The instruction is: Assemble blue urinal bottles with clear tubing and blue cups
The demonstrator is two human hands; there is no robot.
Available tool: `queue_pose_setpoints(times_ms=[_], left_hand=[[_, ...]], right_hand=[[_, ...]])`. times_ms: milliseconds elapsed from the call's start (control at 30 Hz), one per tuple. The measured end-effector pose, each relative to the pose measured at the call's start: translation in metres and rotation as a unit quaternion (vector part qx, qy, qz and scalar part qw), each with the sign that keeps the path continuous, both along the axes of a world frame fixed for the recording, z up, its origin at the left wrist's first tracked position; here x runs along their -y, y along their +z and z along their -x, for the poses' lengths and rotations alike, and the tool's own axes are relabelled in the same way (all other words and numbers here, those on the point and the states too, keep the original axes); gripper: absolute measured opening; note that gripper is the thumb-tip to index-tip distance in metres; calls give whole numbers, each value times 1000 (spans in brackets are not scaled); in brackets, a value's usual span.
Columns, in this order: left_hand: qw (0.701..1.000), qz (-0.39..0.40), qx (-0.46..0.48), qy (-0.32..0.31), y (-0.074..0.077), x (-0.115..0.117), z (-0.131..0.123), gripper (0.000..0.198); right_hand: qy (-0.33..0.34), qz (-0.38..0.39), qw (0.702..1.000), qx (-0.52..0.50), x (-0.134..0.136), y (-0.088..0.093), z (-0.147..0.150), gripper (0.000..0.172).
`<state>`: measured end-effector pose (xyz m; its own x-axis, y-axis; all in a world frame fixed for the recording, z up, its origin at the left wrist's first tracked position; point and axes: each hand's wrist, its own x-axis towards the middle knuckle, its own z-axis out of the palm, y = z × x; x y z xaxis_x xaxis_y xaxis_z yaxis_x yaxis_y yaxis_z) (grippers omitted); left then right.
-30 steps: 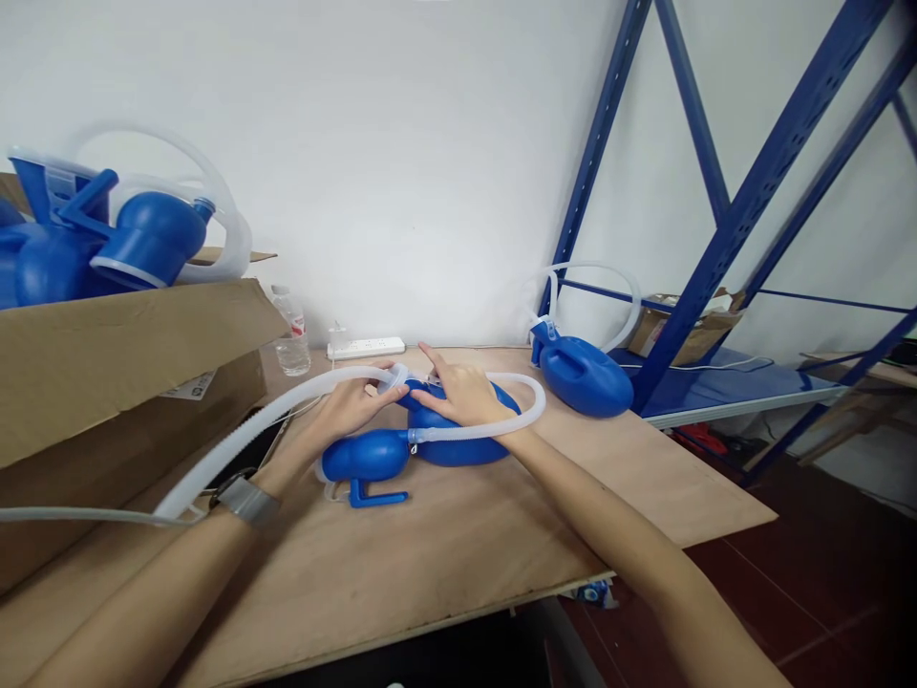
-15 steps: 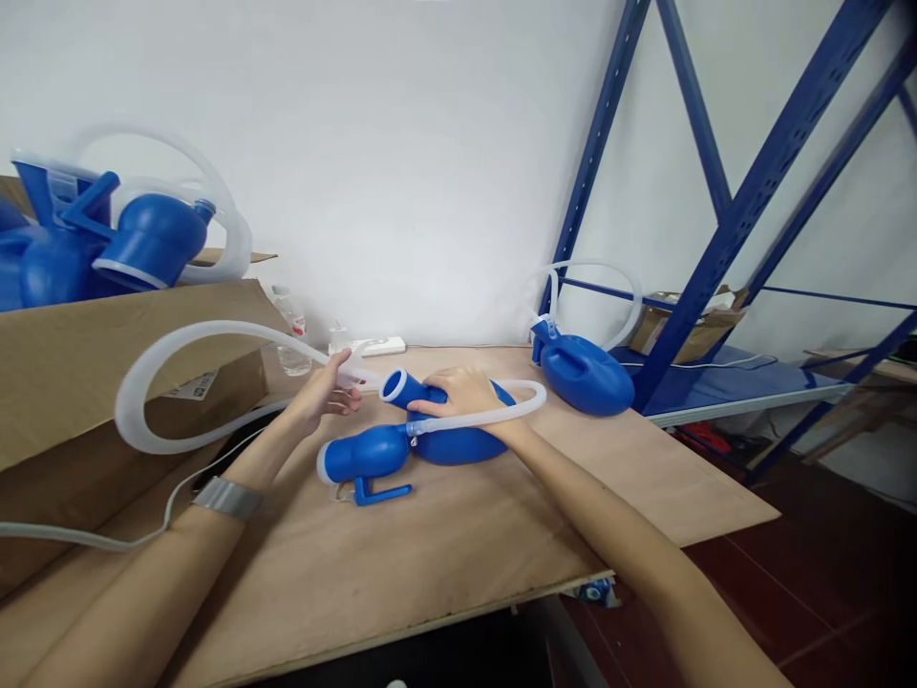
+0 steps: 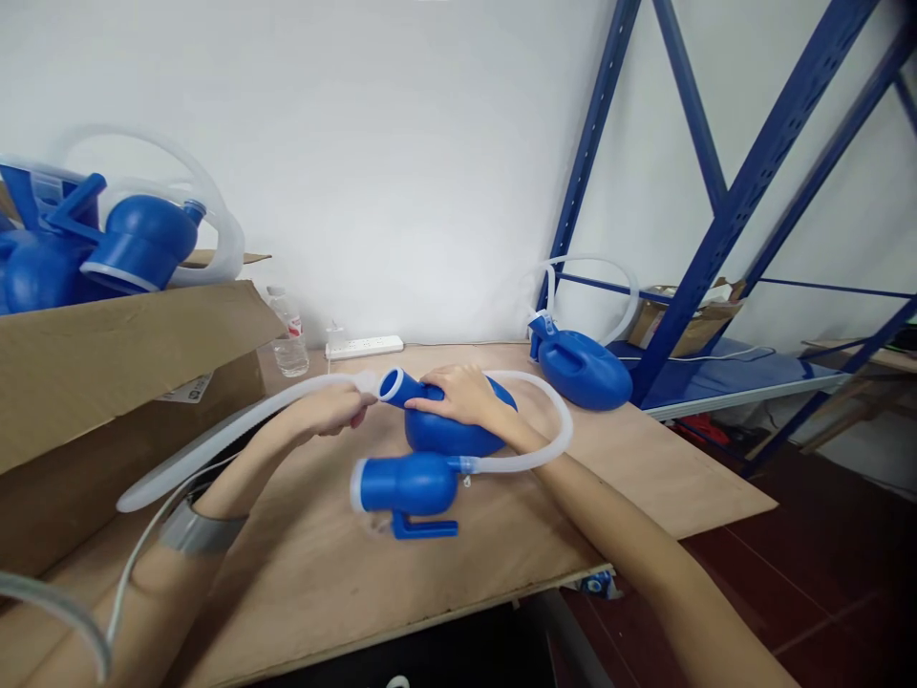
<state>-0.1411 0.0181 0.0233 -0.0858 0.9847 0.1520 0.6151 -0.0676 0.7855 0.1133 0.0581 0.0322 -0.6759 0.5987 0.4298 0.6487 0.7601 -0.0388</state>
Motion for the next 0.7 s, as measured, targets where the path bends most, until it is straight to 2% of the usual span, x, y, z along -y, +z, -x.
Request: queue_pose_setpoints(times_ms=[33,100,200,267,333,467,600,700], left_hand=[[999,33,-10,-14,7,4,-4,51],[998,36,20,-47,19,13,-12,51],[993,-67,39,-88,27,22,-23,42],[981,-172,-41,-85,24,23,-29,39],[954,-247,-138,-96,17,20,-31,39],[917,-290,-230,-146,5,13,-28,42],[880,-348,-278,-165,5,12,-24,40],[884,-349,-254,-180,9,17,-27,40]], right_hand=[[0,1,1000,-3,0,0,0,55],[1,0,1000,-8,1,0,0,54],[-2,-4,1000,-8,2,1,1,53],[-3,-4,1000,-4,2,1,1,53],[-1,-8,1000,-3,2,1,1,53],[3,-13,1000,-2,0,0,0,55],[15,-17,1000,-8,-2,-3,0,56],[41,-18,999,-8,-3,-5,0,53]])
